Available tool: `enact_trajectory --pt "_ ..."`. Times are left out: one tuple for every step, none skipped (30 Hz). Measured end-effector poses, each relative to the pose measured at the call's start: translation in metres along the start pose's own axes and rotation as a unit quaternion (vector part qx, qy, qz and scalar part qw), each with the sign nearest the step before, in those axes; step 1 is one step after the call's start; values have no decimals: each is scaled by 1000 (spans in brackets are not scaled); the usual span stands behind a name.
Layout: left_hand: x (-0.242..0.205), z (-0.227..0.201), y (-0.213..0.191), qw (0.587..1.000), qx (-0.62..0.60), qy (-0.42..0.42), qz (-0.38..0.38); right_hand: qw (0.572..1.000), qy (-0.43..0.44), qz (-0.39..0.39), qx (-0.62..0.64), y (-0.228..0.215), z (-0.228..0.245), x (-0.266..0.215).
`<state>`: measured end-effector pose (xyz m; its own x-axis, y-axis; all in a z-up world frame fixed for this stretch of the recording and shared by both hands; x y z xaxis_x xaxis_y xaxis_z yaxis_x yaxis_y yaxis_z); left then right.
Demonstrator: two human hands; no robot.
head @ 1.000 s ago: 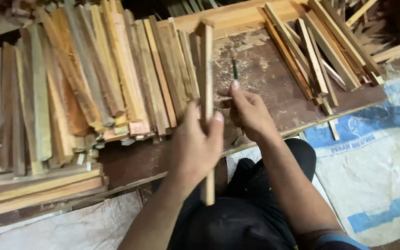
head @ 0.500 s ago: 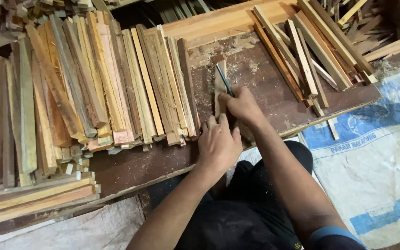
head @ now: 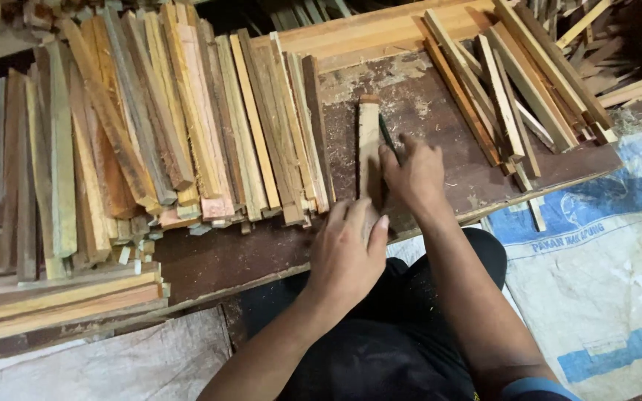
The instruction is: Mark and sort thin wood strips for furniture production
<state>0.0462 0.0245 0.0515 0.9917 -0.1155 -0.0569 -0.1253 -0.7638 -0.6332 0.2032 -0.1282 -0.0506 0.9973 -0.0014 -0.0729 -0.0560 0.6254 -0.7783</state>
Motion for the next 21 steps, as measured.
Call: enact_trajectory --pt "-8 2 -8 1000 -2 -2 -2 1000 -1 2 -2 -9 23 -15" --pt "-16 13 -11 998 -15 -51 21 998 -35 20 52 -16 50 -30" --pt "-24 23 -15 994 -27 -99 44 991 -69 36 107 -25 77 -45" --pt "-30 28 -20 994 -28 -99 43 991 -70 37 106 -28 94 -53" --pt "-37 41 -23 987 -18 -151 56 981 -65 111 144 -17 110 -62" --pt "-46 54 -26 977 -9 -202 69 964 -61 185 181 -7 128 -73" --pt "-46 60 -28 977 -9 -201 68 964 -61 185 181 -5 134 -73" --pt "-48 69 -34 974 22 -220 54 959 -38 235 151 6 139 -75" --pt "-50 78 -40 968 53 -241 38 950 -14 287 120 18 143 -78" --pt "-51 71 -48 968 53 -242 37 950 -16 288 119 20 144 -77" --pt "-52 67 -52 966 21 -254 43 949 -14 293 118 22 144 -76" --pt "-54 63 -57 963 -10 -265 49 947 -12 298 117 24 144 -75" --pt "-54 56 -59 963 -11 -264 48 948 -13 297 116 22 145 -76" --pt "-55 49 -60 963 -43 -261 49 946 -11 303 110 22 146 -76" --pt "-55 42 -60 962 -76 -258 51 945 -8 310 103 22 146 -77" --pt "-54 50 -54 962 -77 -257 51 946 -8 309 102 22 148 -78" --pt "-50 56 -49 966 -56 -246 52 941 8 317 119 23 147 -79" --pt "-47 62 -44 970 -36 -235 54 935 25 326 137 24 146 -80" --pt "-46 59 -44 970 -37 -234 53 936 24 325 135 25 146 -79" --pt "-45 57 -45 971 -42 -231 50 925 28 340 169 28 147 -79" --pt "-45 55 -45 971 -47 -228 47 912 33 355 202 32 148 -80"
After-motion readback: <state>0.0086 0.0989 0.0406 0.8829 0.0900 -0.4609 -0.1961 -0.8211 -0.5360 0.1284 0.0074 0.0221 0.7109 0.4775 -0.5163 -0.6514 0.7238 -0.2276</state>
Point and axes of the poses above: each hand's wrist, its own x-axis towards the middle knuckle, its own y-axis out of the palm, z = x × y, the point moved 9 cm from there along x, towards the middle knuckle, and after that the axes turned 10 degrees about z, right-handed, at the moved point
